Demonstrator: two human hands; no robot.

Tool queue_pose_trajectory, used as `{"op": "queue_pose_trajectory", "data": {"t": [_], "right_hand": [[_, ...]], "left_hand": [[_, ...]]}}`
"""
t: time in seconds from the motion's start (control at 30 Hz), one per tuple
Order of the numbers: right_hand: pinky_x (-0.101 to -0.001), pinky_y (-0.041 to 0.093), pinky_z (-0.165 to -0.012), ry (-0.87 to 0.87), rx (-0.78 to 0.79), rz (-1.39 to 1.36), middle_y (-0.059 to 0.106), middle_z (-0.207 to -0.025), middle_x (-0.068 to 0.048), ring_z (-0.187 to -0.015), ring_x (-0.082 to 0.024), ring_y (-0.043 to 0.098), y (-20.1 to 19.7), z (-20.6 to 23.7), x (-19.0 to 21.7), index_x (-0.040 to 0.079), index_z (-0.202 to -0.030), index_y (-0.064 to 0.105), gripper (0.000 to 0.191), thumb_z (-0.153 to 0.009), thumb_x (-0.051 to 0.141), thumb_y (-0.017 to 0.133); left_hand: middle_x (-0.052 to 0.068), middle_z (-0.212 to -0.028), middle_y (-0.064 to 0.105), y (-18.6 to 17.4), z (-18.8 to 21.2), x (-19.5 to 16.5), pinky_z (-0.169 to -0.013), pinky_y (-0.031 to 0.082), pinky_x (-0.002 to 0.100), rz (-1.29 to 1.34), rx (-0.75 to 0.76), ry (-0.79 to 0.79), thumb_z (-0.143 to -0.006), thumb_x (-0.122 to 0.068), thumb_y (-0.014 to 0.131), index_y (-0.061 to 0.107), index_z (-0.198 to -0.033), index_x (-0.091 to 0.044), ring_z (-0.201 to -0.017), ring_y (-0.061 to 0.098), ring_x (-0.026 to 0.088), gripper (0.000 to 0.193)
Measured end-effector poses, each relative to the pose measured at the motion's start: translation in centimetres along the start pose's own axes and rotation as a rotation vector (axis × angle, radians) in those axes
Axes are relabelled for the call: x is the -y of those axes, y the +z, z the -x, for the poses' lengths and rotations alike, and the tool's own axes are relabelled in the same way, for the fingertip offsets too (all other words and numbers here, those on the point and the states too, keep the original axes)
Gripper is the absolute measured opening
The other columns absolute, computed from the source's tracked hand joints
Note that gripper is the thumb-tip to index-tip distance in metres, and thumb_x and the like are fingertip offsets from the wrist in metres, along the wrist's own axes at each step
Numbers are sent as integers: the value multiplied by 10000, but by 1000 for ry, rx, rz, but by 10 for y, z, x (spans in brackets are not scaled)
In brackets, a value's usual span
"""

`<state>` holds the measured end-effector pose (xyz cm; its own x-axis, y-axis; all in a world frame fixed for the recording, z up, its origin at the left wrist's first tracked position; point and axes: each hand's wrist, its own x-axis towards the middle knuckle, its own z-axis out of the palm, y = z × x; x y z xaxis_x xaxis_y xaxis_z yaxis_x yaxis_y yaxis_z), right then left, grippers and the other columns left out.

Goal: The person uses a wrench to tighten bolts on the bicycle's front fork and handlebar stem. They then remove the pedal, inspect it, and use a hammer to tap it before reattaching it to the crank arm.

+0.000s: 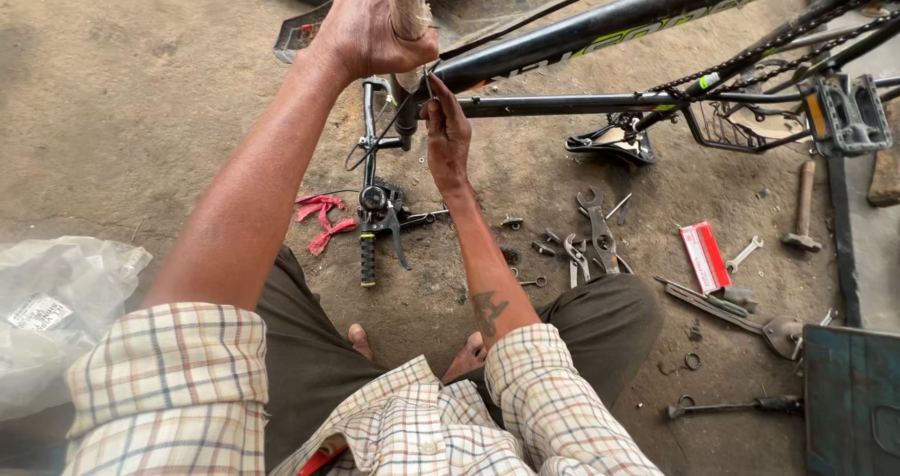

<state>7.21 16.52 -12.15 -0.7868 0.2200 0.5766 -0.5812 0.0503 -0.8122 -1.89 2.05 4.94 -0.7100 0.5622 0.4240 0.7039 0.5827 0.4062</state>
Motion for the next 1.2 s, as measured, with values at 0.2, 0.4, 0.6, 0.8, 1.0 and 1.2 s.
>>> {"op": "queue_pose_trajectory", "data": {"t": [0.2,0.4,0.6,0.8,1.0,1.2], "right_hand": [[-219,517,-742,159,-130,-114,689,-982,47,-810,-40,555,22,-10,-4,217,-1429,624,342,-1097,147,581],[-209,436,-673,170,-204,-279,648,-932,41,-773,-30,500,34,-17,3,156,-1397,665,316,-1102,81,583],[-205,473,-392,127,26,297,586,-692,25,-528,-36,543,8,-37,8,74,-1197,633,254,-1077,113,413],[-270,402,-400,615,242,41,579,-739,-22,-527,-98,470,-33,-70,32,24,-908,615,153,-1014,61,511],[-196,371,-462,458,-27,-137,642,-765,-3,-560,-65,467,-13,-3,42,114,-1284,676,267,-1054,107,540],[-198,459,-643,173,0,-54,659,-940,45,-751,-48,495,-5,2,-3,241,-1470,600,374,-1116,127,559]], "left_hand": [[74,-613,666,-1,-1,-2,-526,562,381,-10,8,0,-847,-454,745,726,-748,-120,-548,678,211,349],[62,-626,674,-2,0,-5,-518,570,373,39,46,-67,-808,-425,729,721,-731,-134,-542,684,201,302],[104,-655,651,-1,-9,-7,-456,543,380,-63,89,-50,-842,-374,707,673,-784,-111,-520,647,224,271],[99,-663,650,1,-8,-10,-440,458,400,-62,13,152,-814,-316,745,642,-768,-98,-535,588,200,246],[56,-584,590,4,-10,-9,-356,452,352,-75,47,1,-742,-267,713,644,-808,-132,-443,572,191,165],[42,-599,586,13,-2,3,-446,477,407,-83,-23,59,-804,-316,732,662,-768,-126,-494,570,214,205]]}}
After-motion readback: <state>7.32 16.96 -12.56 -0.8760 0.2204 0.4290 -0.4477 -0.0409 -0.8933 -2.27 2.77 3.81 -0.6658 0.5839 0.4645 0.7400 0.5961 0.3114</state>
